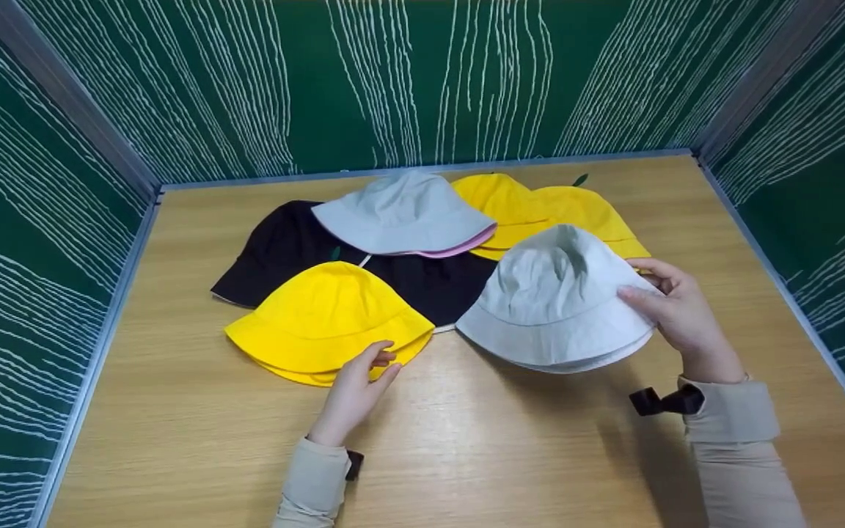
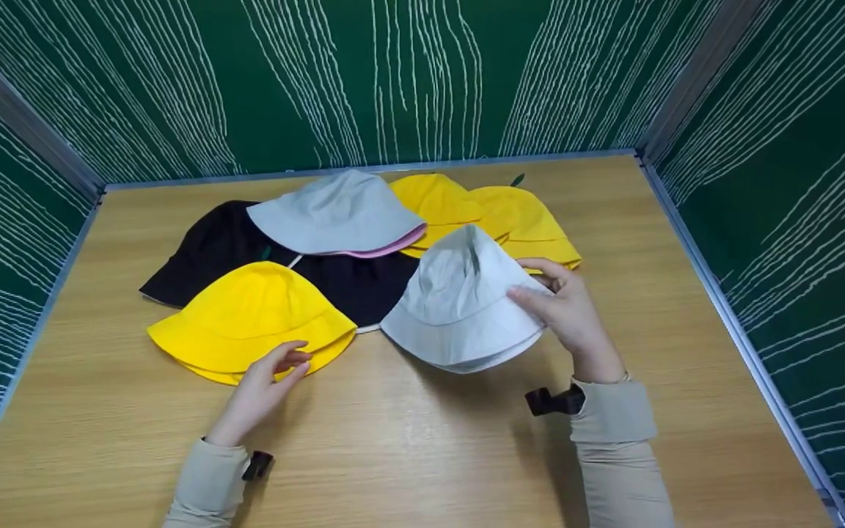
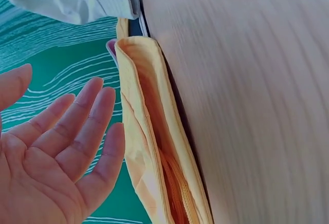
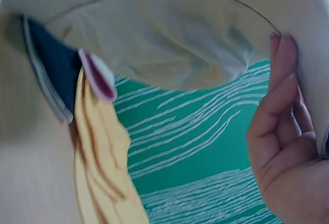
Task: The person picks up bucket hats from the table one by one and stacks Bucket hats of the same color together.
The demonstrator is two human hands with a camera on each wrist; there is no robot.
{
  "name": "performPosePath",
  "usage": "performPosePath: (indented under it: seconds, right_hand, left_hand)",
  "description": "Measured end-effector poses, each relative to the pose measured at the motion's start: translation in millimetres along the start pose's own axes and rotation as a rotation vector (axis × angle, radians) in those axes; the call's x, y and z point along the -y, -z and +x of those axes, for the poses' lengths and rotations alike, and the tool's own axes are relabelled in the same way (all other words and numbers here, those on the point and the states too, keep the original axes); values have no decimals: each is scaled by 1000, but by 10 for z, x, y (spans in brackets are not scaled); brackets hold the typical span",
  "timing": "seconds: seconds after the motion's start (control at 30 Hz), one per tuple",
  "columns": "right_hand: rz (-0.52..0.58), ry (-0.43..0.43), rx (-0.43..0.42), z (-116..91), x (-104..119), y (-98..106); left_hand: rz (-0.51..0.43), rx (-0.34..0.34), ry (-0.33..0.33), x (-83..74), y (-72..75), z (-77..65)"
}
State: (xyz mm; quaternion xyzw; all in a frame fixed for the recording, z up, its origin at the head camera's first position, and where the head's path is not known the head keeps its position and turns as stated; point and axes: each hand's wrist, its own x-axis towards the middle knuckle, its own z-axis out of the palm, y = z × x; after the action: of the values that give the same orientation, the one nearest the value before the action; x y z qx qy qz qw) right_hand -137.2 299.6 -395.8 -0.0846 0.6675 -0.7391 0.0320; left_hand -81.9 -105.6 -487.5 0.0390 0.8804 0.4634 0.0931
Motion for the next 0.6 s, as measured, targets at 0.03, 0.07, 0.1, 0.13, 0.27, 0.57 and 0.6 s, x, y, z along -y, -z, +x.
performPosePath:
  seconds: [0.03, 0.07, 0.1, 0.13, 0.27, 0.57, 0.6]
  right_hand:
    - [28, 16, 11, -2, 12, -22]
    - [63, 36, 30, -3, 20, -38]
    - [101, 58, 56, -3, 27, -49]
    - [147, 81, 87, -2, 31, -60]
    - [363, 128, 195, 17, 34, -88]
    - [560, 138, 257, 19, 64, -202]
    - [558, 142, 261, 17, 73, -221]
  left_hand:
    - [-4, 1, 1, 4, -2, 1]
    - [-8, 1, 3, 7, -4, 1]
    - [-12, 0, 3, 9, -6, 0]
    - [-16, -1, 4, 11, -9, -1]
    - [-31, -12, 1, 14, -19, -9]
    - [-50, 6, 22, 19, -8, 8]
    - [-54, 9, 20, 18, -4, 13]
